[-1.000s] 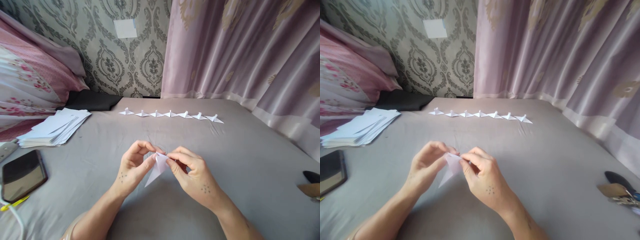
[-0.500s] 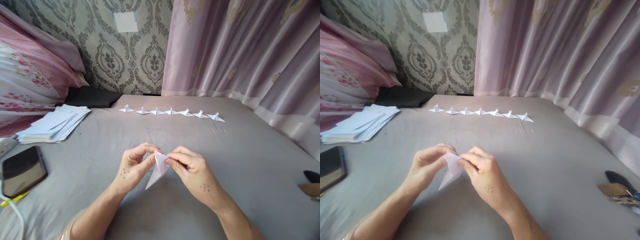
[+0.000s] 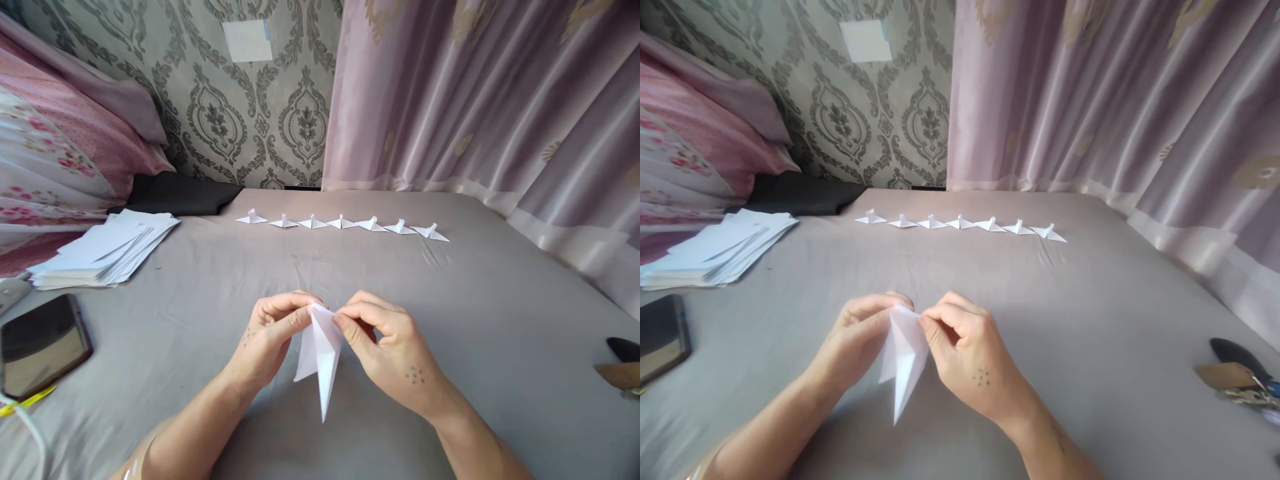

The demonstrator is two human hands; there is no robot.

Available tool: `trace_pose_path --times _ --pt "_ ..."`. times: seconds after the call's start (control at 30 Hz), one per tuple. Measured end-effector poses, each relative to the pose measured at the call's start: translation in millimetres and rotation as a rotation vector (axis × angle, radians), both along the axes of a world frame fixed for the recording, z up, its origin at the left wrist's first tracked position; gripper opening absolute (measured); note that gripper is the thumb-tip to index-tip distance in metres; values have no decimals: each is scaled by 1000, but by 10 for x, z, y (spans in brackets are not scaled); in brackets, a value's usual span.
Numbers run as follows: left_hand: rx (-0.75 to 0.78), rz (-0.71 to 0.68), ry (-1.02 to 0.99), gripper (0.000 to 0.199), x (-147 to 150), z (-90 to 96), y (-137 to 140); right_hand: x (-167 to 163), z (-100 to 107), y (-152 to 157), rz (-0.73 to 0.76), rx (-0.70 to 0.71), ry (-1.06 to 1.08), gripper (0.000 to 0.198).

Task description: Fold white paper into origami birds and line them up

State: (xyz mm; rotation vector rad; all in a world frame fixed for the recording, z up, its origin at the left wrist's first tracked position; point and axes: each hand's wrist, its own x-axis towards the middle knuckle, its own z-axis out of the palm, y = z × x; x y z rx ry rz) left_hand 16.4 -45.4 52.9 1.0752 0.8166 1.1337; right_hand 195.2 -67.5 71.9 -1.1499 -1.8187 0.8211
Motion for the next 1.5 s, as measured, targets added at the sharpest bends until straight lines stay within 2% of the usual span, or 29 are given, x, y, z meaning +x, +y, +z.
trace_pose_path --times 0.17,0.47,0.6,0.73,0.9,1.0,1.07,1.17,1.3,1.4,1.5 --pt "26 -54 -7 10 -7 -20 -17 -37 13 -22 -10 19 17 19" --pt "128 -50 112 25 -20 -17 -39 -65 -23 -14 -50 47 10 19" --pt "170 -32 208 12 3 43 -55 -66 -45 -24 -42 64 5 18" --pt "148 42 272 9 33 85 -61 -71 -74 -26 -34 91 -4 19" --pt "139 50 190 14 -16 52 -27 -49 -58 -17 25 97 4 15" --pt "154 44 135 14 -50 29 2 -35 -50 0 -18 154 45 13" --pt "213 48 145 13 -58 32 15 -34 -63 16 -56 206 57 13" --pt "413 60 235 10 -55 60 16 -43 -99 36 -45 272 64 5" --pt "670 59 317 12 -58 99 -6 -63 -121 37 11 407 68 16" --pt "719 67 326 14 -74 110 -16 -83 -110 24 -51 464 66 11" --pt "731 83 337 15 -92 121 -18 -100 -110 14 -101 500 54 15"
